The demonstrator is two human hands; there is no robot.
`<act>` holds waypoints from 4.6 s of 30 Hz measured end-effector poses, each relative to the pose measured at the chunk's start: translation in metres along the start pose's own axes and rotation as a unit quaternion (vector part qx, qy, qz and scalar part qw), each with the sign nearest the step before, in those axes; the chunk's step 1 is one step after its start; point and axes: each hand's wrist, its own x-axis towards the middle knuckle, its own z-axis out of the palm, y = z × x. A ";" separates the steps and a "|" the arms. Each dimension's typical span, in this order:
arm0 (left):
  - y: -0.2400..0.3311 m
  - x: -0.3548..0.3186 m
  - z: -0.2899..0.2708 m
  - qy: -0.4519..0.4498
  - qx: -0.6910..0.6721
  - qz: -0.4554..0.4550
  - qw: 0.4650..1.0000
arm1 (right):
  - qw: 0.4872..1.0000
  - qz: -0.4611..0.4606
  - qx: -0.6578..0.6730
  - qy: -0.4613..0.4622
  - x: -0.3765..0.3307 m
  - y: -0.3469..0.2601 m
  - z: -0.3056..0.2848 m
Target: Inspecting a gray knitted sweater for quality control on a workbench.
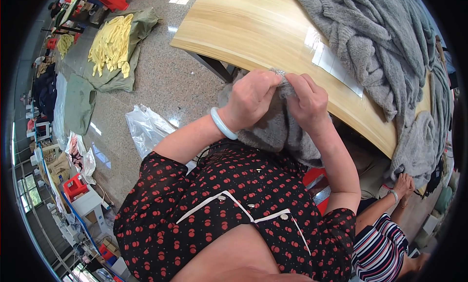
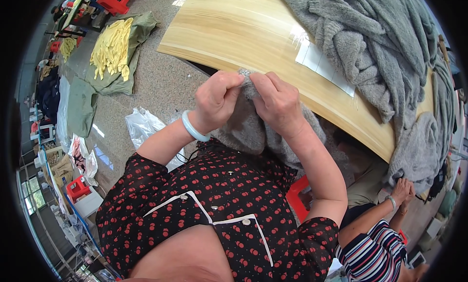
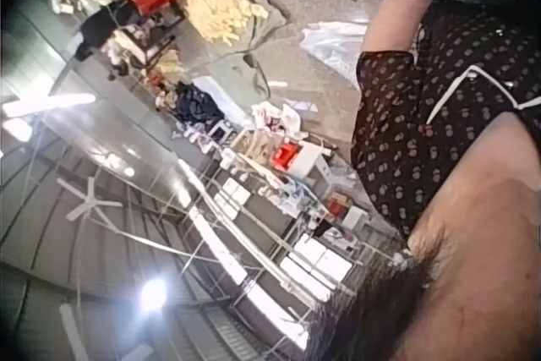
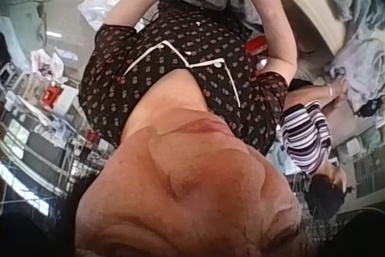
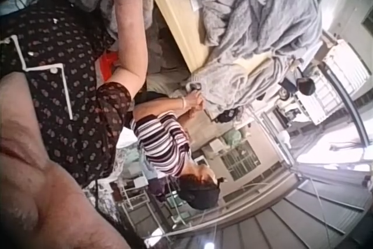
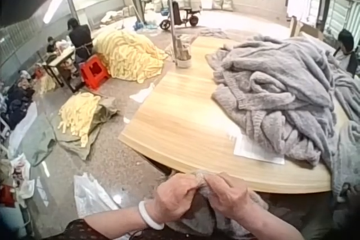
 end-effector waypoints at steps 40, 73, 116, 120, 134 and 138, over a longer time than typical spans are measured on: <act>0.002 0.013 -0.021 -0.171 -0.149 -0.276 0.934 | 0.999 -0.018 0.022 0.025 -0.009 -0.004 0.004; -0.003 -0.030 -0.041 -0.340 -0.367 -0.524 0.689 | 0.933 0.342 0.009 -0.113 -0.034 0.033 -0.057; -0.001 -0.008 -0.038 -0.329 -0.302 -0.530 0.721 | 0.886 0.426 0.107 -0.147 -0.029 0.004 -0.091; 0.003 -0.002 -0.030 -0.224 -0.392 -0.558 0.696 | 0.906 0.370 0.106 -0.178 -0.014 -0.024 -0.068; 0.020 0.016 0.007 -0.100 -0.221 -0.400 0.884 | 0.960 0.263 0.097 0.006 -0.008 -0.008 -0.015; 0.017 0.008 0.014 -0.094 -0.095 -0.227 0.965 | 0.961 0.265 0.079 0.016 -0.009 -0.011 -0.012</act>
